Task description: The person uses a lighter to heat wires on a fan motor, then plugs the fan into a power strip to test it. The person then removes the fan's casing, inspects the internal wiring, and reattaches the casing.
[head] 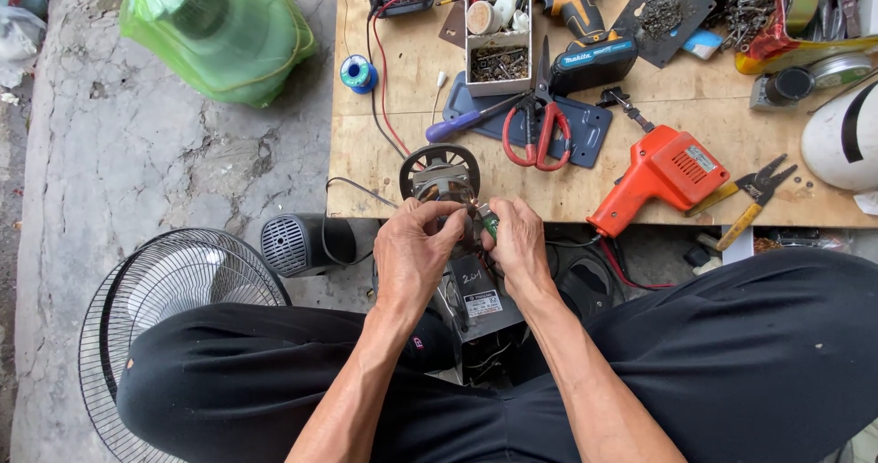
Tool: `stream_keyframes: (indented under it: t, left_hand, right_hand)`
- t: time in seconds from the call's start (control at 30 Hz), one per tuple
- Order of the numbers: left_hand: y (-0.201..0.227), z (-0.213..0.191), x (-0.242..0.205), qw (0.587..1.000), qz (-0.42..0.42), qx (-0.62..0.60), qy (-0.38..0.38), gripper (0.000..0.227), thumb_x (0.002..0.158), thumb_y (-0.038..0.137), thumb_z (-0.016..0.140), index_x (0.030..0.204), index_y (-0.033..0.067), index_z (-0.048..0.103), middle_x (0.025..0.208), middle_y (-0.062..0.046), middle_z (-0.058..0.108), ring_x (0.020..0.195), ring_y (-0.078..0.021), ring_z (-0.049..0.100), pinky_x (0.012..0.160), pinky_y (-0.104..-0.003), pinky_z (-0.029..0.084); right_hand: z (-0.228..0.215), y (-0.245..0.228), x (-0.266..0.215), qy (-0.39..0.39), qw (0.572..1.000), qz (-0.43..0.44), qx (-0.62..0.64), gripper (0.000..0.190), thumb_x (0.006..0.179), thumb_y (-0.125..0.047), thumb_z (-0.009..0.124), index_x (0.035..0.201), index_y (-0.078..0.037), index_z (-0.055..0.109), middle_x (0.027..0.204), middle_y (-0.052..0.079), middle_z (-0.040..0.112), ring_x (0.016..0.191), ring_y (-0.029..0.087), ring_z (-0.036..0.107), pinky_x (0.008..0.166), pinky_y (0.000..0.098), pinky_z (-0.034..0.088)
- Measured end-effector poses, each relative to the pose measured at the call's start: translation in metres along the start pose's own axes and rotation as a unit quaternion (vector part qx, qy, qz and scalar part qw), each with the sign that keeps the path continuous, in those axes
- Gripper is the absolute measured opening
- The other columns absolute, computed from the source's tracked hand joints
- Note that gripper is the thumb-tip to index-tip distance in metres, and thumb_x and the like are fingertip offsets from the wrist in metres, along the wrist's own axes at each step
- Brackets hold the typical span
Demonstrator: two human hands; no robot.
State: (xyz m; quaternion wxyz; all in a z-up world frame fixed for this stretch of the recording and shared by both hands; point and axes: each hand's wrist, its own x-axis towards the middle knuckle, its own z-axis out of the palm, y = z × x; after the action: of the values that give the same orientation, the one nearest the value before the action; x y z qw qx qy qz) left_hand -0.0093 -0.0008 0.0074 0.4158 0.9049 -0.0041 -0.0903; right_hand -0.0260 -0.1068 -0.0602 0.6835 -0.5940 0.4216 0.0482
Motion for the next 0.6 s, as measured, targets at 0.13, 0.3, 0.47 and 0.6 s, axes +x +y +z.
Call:
stream_keyframes:
  t: [0.13,0.3,0.47,0.6]
  left_hand:
    - [-0.003,0.002,0.000,1.000,0.005,-0.003,0.004,0.007,0.071,0.027,0.065,0.076,0.0249,0.070,0.057,-0.004,0.045,0.060,-0.0207,0.055,0.062,-0.031,0.047]
    - [-0.002,0.002,-0.001,1.000,0.021,0.009,0.010,0.007,0.071,0.026,0.065,0.076,0.0241,0.069,0.058,-0.005,0.046,0.061,-0.0233,0.056,0.061,-0.032,0.047]
    - [-0.002,0.002,-0.004,1.000,0.023,0.002,0.011,0.007,0.071,0.025,0.065,0.077,0.0231,0.069,0.058,-0.004,0.046,0.059,-0.0219,0.056,0.060,-0.031,0.046]
    - [-0.005,0.005,-0.004,1.000,0.021,0.000,0.016,0.007,0.071,0.026,0.066,0.076,0.0238,0.069,0.058,-0.003,0.046,0.058,-0.0207,0.055,0.059,-0.030,0.046]
  right_hand:
    - [-0.001,-0.002,-0.007,-0.002,1.000,0.004,0.009,0.026,0.070,-0.031,0.047,0.063,-0.007,0.051,0.038,0.010,0.043,0.029,0.015,0.036,0.027,0.0225,0.026]
    - [-0.002,-0.006,-0.010,-0.002,1.000,-0.007,0.007,0.026,0.071,-0.031,0.047,0.065,-0.006,0.052,0.039,0.011,0.043,0.030,0.014,0.037,0.027,0.0214,0.026]
    - [-0.001,-0.002,-0.003,0.002,1.000,-0.018,0.005,0.026,0.071,-0.031,0.047,0.063,-0.007,0.050,0.038,0.011,0.044,0.030,0.014,0.037,0.027,0.0217,0.026]
    - [-0.002,-0.003,-0.005,-0.004,1.000,-0.022,0.004,0.027,0.071,-0.032,0.048,0.062,-0.006,0.049,0.038,0.012,0.044,0.030,0.015,0.036,0.028,0.0226,0.026]
